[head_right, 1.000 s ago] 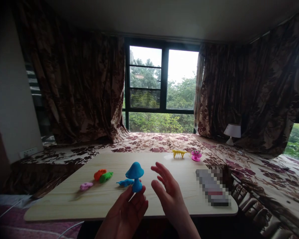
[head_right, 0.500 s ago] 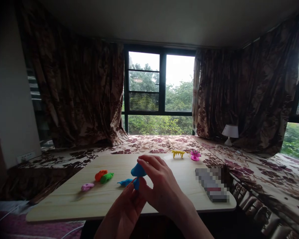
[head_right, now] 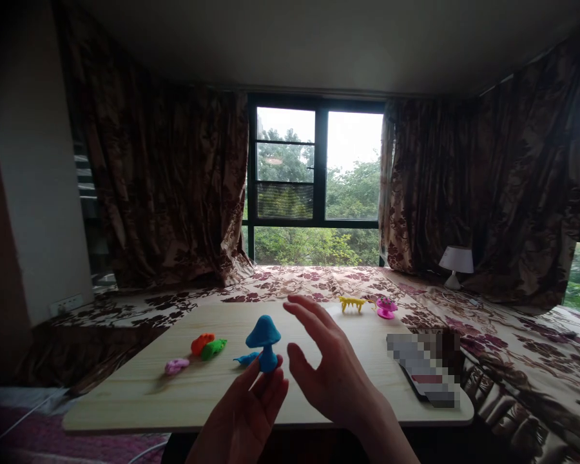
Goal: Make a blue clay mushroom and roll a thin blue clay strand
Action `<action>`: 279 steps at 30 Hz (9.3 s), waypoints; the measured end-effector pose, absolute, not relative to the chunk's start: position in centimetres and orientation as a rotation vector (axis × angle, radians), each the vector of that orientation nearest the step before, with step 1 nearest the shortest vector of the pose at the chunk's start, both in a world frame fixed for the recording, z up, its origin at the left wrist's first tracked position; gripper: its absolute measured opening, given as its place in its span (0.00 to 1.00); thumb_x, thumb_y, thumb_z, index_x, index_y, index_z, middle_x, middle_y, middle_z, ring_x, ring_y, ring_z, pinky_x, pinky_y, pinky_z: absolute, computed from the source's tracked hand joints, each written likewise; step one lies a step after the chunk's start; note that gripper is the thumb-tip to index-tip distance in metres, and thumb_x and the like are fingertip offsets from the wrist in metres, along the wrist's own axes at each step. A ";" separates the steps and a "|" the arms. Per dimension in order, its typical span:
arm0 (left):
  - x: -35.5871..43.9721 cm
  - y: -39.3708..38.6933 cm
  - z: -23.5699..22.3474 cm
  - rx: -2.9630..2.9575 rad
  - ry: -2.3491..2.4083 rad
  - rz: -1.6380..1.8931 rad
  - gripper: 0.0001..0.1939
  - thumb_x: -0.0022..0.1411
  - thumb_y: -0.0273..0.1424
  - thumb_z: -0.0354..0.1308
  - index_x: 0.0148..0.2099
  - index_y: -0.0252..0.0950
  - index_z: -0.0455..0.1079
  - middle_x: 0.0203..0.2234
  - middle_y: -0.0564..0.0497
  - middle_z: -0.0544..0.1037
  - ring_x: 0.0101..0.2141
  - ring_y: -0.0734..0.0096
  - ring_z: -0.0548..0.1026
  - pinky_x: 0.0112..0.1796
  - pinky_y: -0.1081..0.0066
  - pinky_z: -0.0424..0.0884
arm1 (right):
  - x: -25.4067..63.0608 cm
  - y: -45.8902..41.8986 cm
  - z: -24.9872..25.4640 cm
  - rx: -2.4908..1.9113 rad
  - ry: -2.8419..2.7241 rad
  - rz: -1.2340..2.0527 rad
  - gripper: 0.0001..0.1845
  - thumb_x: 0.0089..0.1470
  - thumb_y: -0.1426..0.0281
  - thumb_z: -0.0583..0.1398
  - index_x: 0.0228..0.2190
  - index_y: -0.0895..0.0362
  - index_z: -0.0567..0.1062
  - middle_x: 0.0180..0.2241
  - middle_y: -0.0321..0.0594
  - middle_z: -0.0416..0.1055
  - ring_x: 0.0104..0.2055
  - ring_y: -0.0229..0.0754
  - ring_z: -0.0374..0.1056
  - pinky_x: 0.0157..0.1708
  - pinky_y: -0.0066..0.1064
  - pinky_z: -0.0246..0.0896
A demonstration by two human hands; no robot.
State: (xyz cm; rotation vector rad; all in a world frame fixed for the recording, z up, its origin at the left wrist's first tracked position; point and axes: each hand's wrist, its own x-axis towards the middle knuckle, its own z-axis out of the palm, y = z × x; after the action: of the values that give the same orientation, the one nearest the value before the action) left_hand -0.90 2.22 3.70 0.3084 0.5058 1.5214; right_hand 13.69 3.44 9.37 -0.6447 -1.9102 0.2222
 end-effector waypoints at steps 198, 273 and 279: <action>-0.2 1.8 2.4 0.452 0.361 1.385 0.09 0.61 0.26 0.52 0.40 0.33 0.73 0.31 0.46 0.80 0.33 0.68 0.77 0.38 0.65 0.73 | 11.2 3.9 5.7 -0.587 -1.680 0.960 0.09 0.55 0.69 0.59 0.37 0.53 0.79 0.49 0.41 0.69 0.53 0.48 0.61 0.56 0.38 0.52; -3.2 9.3 -5.9 2.121 1.707 1.322 0.12 0.57 0.31 0.51 0.39 0.40 0.75 0.38 0.46 0.76 0.43 0.58 0.70 0.47 0.58 0.62 | 13.6 13.9 -3.1 -1.309 -1.895 0.148 0.17 0.44 0.73 0.63 0.39 0.51 0.77 0.42 0.40 0.74 0.45 0.47 0.67 0.44 0.33 0.59; -3.2 8.9 -5.8 1.867 1.531 1.496 0.10 0.55 0.33 0.55 0.37 0.40 0.76 0.37 0.47 0.77 0.44 0.58 0.71 0.50 0.60 0.62 | 13.0 13.0 -4.6 -1.269 -1.831 0.331 0.10 0.48 0.69 0.61 0.34 0.54 0.79 0.33 0.40 0.76 0.32 0.42 0.71 0.35 0.30 0.62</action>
State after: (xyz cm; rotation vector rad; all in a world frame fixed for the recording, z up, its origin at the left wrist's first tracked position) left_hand -3.19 8.91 -5.77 1.8670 1.5310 1.4963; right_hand 13.00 13.02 -4.61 -1.2691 -1.8308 0.3314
